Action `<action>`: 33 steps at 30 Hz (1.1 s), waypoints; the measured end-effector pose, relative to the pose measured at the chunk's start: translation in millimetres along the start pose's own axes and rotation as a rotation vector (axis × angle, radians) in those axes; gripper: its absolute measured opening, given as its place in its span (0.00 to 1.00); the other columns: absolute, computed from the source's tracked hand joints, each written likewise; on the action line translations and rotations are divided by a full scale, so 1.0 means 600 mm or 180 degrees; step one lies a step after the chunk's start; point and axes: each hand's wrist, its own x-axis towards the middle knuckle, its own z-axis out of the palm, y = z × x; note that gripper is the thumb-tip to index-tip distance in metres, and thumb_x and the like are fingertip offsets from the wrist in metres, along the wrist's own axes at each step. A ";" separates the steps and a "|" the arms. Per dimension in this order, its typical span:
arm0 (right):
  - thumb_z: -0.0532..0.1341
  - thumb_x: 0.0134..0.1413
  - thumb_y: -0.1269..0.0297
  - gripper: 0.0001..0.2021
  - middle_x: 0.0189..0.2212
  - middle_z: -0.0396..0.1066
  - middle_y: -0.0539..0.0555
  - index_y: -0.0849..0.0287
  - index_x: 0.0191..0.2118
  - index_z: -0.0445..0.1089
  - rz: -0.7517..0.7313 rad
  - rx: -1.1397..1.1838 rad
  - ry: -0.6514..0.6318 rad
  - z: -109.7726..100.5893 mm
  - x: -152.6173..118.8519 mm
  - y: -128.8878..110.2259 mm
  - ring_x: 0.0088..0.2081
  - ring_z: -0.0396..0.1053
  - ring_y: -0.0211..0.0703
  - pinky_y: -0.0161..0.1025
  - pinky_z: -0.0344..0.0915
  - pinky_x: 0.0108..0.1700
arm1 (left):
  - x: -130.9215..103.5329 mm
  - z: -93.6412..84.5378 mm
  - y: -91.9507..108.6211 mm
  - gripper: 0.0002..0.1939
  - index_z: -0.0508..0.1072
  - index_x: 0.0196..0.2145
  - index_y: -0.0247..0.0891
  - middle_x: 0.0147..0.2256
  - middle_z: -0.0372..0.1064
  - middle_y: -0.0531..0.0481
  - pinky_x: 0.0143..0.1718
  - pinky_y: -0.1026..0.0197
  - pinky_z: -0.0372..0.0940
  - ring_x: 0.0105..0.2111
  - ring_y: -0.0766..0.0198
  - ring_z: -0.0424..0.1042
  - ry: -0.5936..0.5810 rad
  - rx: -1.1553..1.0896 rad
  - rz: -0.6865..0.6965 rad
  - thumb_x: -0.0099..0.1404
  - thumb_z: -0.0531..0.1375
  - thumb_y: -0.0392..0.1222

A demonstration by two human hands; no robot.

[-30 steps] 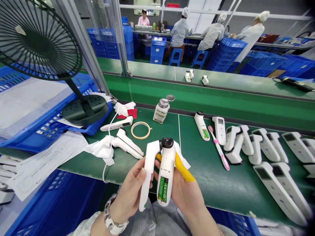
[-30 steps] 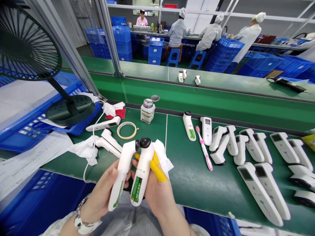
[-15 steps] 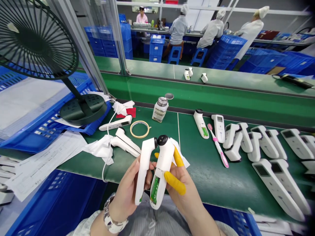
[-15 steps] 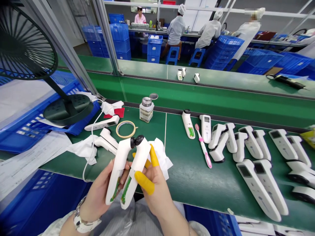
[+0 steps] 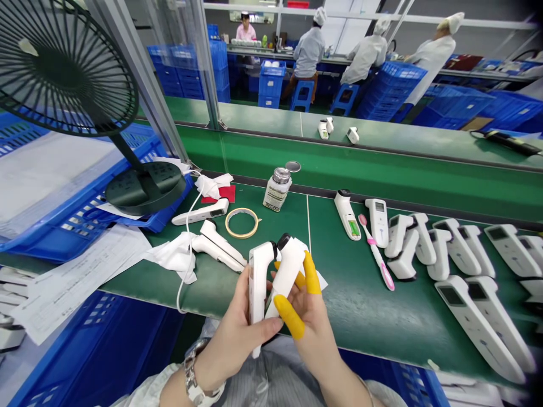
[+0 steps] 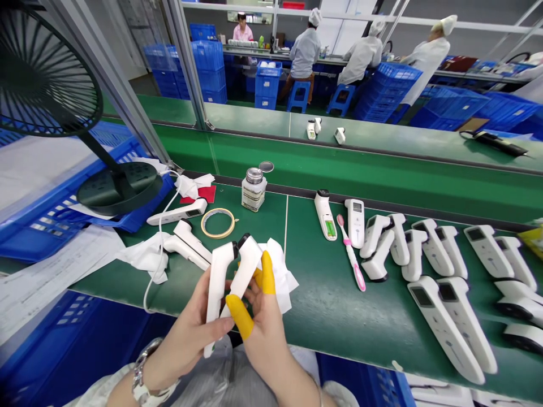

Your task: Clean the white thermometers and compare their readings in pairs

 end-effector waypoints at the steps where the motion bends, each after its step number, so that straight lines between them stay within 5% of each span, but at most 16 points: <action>1: 0.58 0.56 0.65 0.32 0.56 0.59 0.52 0.38 0.62 0.43 -0.0108 -0.0465 -0.0013 -0.012 0.006 0.000 0.54 0.60 0.48 0.52 0.57 0.55 | -0.001 0.000 0.001 0.42 0.45 0.59 0.54 0.47 0.60 0.49 0.44 0.60 0.62 0.44 0.59 0.66 0.0065 0.0045 -0.0052 0.55 0.64 0.35; 4: 0.54 0.58 0.62 0.22 0.57 0.57 0.57 0.50 0.59 0.56 -0.0685 -0.2308 0.0292 -0.068 0.043 0.006 0.58 0.52 0.53 0.55 0.46 0.60 | -0.004 -0.001 0.005 0.42 0.45 0.59 0.54 0.46 0.58 0.49 0.44 0.58 0.64 0.43 0.56 0.69 0.0293 0.0121 -0.0102 0.54 0.65 0.37; 7: 0.58 0.52 0.61 0.21 0.54 0.59 0.66 0.59 0.52 0.65 -0.0791 -0.3811 0.0571 -0.133 0.083 0.022 0.60 0.46 0.64 0.63 0.47 0.56 | -0.007 -0.005 0.007 0.43 0.44 0.59 0.54 0.47 0.58 0.48 0.41 0.60 0.64 0.44 0.55 0.69 0.0273 0.0201 -0.0138 0.53 0.65 0.38; 9: 0.58 0.50 0.62 0.14 0.49 0.64 0.67 0.60 0.43 0.71 -0.0777 -0.4286 0.0505 -0.160 0.092 0.029 0.59 0.47 0.68 0.66 0.50 0.53 | -0.009 -0.008 0.008 0.43 0.44 0.60 0.54 0.48 0.58 0.47 0.40 0.60 0.65 0.44 0.55 0.69 0.0197 0.0234 -0.0141 0.54 0.65 0.39; 11: 0.57 0.52 0.62 0.10 0.43 0.68 0.63 0.59 0.38 0.71 -0.0965 -0.4229 0.0508 -0.165 0.082 0.026 0.52 0.59 0.63 0.60 0.58 0.49 | -0.009 -0.011 0.007 0.42 0.45 0.60 0.54 0.48 0.58 0.48 0.41 0.60 0.65 0.44 0.55 0.69 0.0194 0.0224 -0.0083 0.55 0.64 0.39; 13: 0.56 0.54 0.62 0.07 0.34 0.70 0.57 0.57 0.36 0.68 -0.1238 -0.3870 0.0721 -0.147 0.057 0.012 0.37 0.68 0.51 0.49 0.65 0.39 | -0.008 -0.013 0.005 0.41 0.45 0.60 0.54 0.48 0.58 0.48 0.42 0.59 0.64 0.43 0.56 0.70 0.0191 0.0225 -0.0015 0.56 0.63 0.40; 15: 0.56 0.55 0.66 0.04 0.29 0.67 0.51 0.56 0.37 0.65 -0.1627 -0.3486 0.0852 -0.112 0.029 -0.008 0.27 0.65 0.41 0.40 0.63 0.29 | -0.006 -0.013 0.001 0.39 0.45 0.60 0.54 0.49 0.59 0.49 0.44 0.58 0.64 0.43 0.57 0.70 0.0176 0.0319 0.0093 0.57 0.62 0.41; 20: 0.60 0.50 0.73 0.11 0.30 0.68 0.51 0.52 0.40 0.68 -0.2658 -0.3588 0.0001 -0.019 0.017 -0.038 0.33 0.62 0.44 0.45 0.57 0.36 | -0.006 -0.003 -0.004 0.37 0.46 0.60 0.50 0.56 0.56 0.50 0.56 0.59 0.54 0.56 0.58 0.56 0.0281 0.0895 0.0528 0.58 0.61 0.40; 25: 0.61 0.51 0.68 0.05 0.31 0.71 0.53 0.53 0.35 0.72 -0.2529 -0.4062 0.0425 0.005 0.050 -0.049 0.37 0.59 0.49 0.51 0.50 0.41 | -0.015 -0.001 0.000 0.39 0.41 0.62 0.50 0.63 0.46 0.50 0.60 0.59 0.48 0.61 0.58 0.48 0.0151 0.1100 0.0408 0.60 0.59 0.40; 30: 0.60 0.49 0.72 0.08 0.28 0.70 0.50 0.52 0.35 0.72 -0.2273 -0.4022 -0.0483 0.005 0.045 -0.054 0.35 0.59 0.46 0.50 0.49 0.43 | -0.016 -0.004 0.003 0.40 0.41 0.62 0.46 0.63 0.46 0.47 0.59 0.59 0.49 0.61 0.58 0.49 0.0076 0.0958 0.0403 0.60 0.60 0.40; 33: 0.61 0.51 0.70 0.07 0.30 0.72 0.50 0.51 0.35 0.73 -0.2162 -0.4251 -0.0265 0.005 0.048 -0.058 0.35 0.59 0.46 0.48 0.48 0.41 | -0.014 -0.005 0.001 0.40 0.40 0.62 0.46 0.63 0.45 0.47 0.60 0.59 0.48 0.61 0.58 0.48 -0.0075 0.0865 0.0341 0.60 0.59 0.40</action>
